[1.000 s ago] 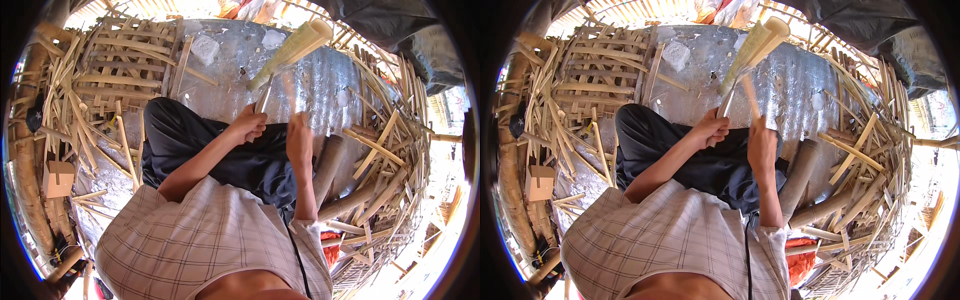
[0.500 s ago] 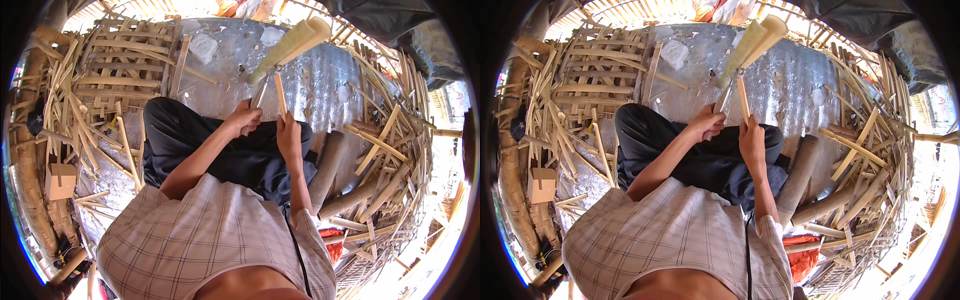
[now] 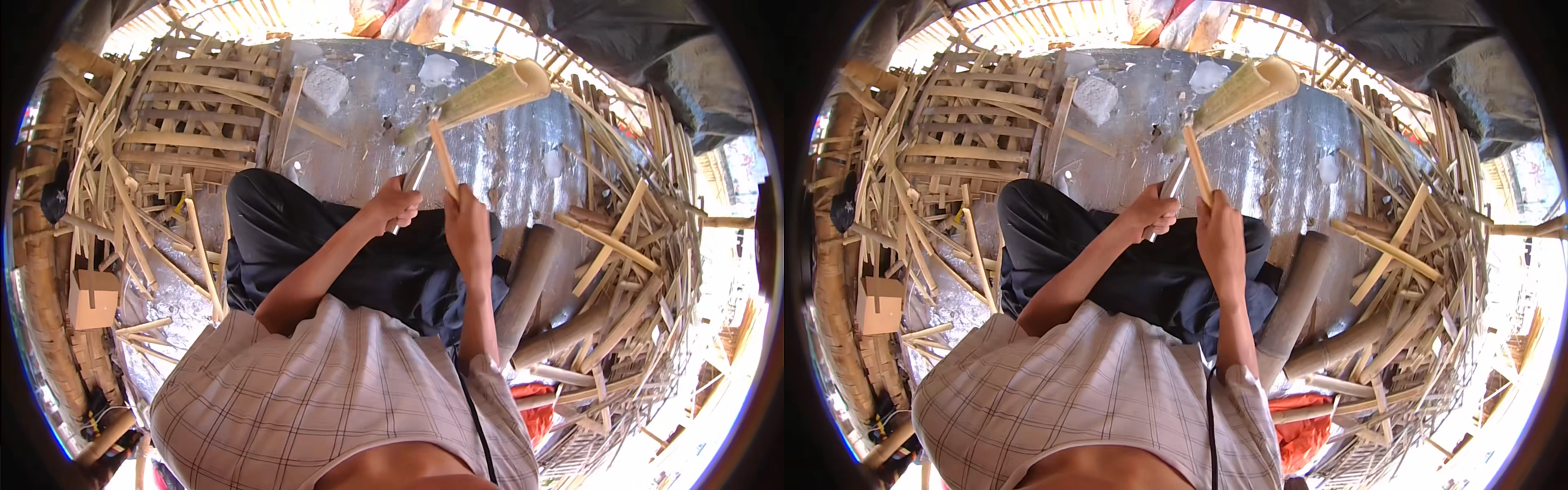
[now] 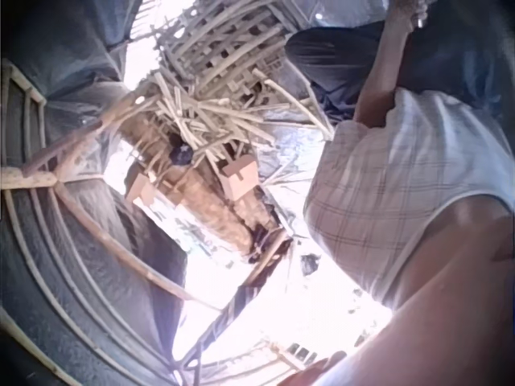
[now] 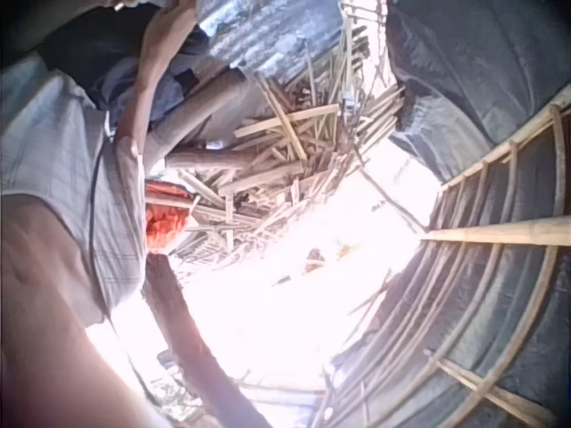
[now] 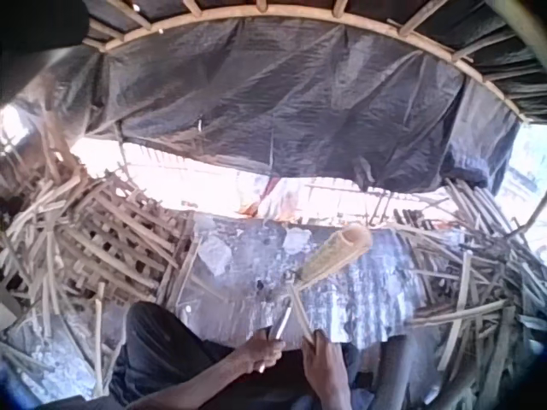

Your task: The person splits a length of bamboo into thin strips using a metal chisel-like tool and a hammer, then peels and separates the strips by hand.

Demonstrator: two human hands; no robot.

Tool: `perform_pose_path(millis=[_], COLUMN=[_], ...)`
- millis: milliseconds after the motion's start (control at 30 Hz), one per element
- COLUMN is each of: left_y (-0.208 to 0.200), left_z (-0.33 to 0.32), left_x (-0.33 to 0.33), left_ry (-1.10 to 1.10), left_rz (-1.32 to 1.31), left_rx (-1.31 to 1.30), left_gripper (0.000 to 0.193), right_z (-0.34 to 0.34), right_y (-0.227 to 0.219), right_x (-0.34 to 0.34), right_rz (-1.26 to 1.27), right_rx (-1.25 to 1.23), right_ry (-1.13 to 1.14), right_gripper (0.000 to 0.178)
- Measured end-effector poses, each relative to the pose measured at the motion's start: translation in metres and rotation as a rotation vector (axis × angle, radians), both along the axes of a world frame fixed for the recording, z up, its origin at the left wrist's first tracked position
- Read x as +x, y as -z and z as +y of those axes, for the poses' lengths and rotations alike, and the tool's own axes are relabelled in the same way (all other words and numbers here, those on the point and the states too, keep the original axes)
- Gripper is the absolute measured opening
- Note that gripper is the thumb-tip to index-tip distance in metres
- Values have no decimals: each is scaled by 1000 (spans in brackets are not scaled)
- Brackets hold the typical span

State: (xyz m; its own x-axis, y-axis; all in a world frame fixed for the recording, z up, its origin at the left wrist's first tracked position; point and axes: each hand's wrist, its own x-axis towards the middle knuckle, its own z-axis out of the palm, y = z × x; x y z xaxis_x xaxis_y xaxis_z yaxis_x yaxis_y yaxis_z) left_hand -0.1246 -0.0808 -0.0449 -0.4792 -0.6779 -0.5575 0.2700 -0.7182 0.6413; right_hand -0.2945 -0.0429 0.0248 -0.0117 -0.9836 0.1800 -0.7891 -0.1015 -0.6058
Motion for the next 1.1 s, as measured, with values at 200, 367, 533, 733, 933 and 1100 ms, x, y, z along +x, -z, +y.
perform_pose_path(millis=[200,367,533,733,933,1100], left_y=[-3,-2,11,-3,14,2], left_z=[-9,-12,-19,-26,-28,-35], left_x=[2,18,28,23,30,25], left_ry=[-90,-35,-67,-66,-7,-23], left_rz=[89,-6,143,81,78,80], left_rx=[16,2,36,8,11,-3], left_gripper=[19,20,19,17,19,19], right_z=[6,8,1,-11,-13,-6], right_y=[-39,41,-56,28,-50,-6], right_x=[23,13,26,17,2,20], right_rz=[-335,58,-173,-142,-130,-250], right_rx=[-132,-26,-48,49,70,-163], right_ry=[271,14,64,133,177,256], right_gripper=[18,17,19,16,19,15])
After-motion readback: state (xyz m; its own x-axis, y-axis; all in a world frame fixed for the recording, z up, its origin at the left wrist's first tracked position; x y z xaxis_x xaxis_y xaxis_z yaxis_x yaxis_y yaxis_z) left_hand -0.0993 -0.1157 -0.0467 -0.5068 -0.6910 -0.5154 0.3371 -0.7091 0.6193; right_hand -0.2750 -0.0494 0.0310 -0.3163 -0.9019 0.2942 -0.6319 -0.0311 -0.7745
